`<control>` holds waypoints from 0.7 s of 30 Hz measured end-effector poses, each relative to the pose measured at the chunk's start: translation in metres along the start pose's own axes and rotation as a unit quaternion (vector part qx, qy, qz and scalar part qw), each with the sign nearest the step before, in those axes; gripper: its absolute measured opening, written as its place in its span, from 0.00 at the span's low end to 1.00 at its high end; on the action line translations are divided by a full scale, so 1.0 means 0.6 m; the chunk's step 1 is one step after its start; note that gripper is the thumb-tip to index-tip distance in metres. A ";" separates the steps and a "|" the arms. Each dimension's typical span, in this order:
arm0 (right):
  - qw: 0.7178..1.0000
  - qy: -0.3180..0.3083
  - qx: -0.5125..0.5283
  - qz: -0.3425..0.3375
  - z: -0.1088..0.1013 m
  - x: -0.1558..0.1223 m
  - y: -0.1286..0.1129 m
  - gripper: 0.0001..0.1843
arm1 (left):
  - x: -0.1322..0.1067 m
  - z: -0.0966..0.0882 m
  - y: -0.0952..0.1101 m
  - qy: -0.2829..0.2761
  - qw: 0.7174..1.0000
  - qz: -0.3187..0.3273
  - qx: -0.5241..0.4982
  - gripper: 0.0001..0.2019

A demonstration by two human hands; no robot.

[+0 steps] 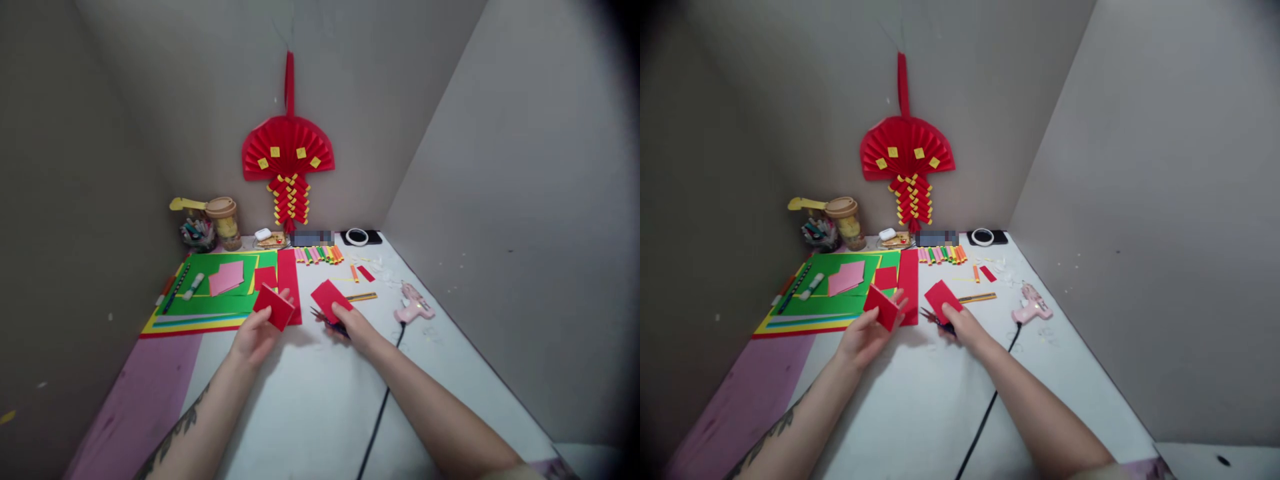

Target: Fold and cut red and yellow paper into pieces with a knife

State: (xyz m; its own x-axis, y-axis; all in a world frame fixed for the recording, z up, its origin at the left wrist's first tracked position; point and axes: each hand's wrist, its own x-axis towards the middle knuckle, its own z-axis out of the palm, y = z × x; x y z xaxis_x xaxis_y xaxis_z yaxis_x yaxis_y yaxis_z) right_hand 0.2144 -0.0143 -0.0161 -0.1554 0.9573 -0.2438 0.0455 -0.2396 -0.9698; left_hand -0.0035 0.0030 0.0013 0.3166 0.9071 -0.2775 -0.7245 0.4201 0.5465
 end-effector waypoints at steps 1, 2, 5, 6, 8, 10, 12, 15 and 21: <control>0.999 0.025 -0.020 0.001 -0.008 0.011 -0.006 0.32 | 0.005 -0.004 0.004 0.029 0.999 0.009 -0.020 0.12; 0.998 0.055 -0.042 0.002 -0.019 0.023 -0.014 0.31 | 0.010 -0.009 0.007 0.057 0.998 0.017 -0.035 0.10; 0.976 0.176 -0.125 -0.006 -0.066 0.064 -0.038 0.29 | 0.023 -0.020 0.015 0.118 0.991 0.025 -0.052 0.07; 0.963 0.210 -0.169 -0.012 -0.085 0.076 -0.045 0.30 | 0.026 -0.023 0.017 0.128 0.990 0.022 -0.051 0.06; 0.930 0.271 -0.249 0.009 -0.122 0.096 -0.053 0.34 | 0.029 -0.024 0.020 0.141 0.989 0.018 -0.046 0.07; 0.892 0.293 -0.345 0.005 -0.149 0.109 -0.053 0.33 | 0.027 -0.022 0.018 0.143 0.989 0.026 -0.032 0.08; 0.864 0.283 -0.417 -0.014 -0.159 0.116 -0.046 0.30 | 0.019 -0.017 0.008 0.112 0.993 0.033 0.010 0.10; 0.855 0.248 -0.453 -0.042 -0.152 0.125 -0.033 0.24 | 0.000 -0.007 -0.023 -0.016 0.990 -0.026 0.141 0.14; 0.866 0.217 -0.435 -0.112 -0.117 0.153 -0.053 0.20 | -0.018 0.003 -0.063 -0.106 0.954 -0.080 0.269 0.12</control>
State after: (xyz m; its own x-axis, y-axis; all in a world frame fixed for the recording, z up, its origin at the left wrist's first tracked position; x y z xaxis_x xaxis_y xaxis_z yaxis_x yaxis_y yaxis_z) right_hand 0.2677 0.0926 -0.0071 0.1208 0.9798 0.1591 0.8187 -0.0077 -0.5742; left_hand 0.0219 -0.0226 -0.0151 0.5550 0.7916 -0.2556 -0.2562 0.4550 0.8529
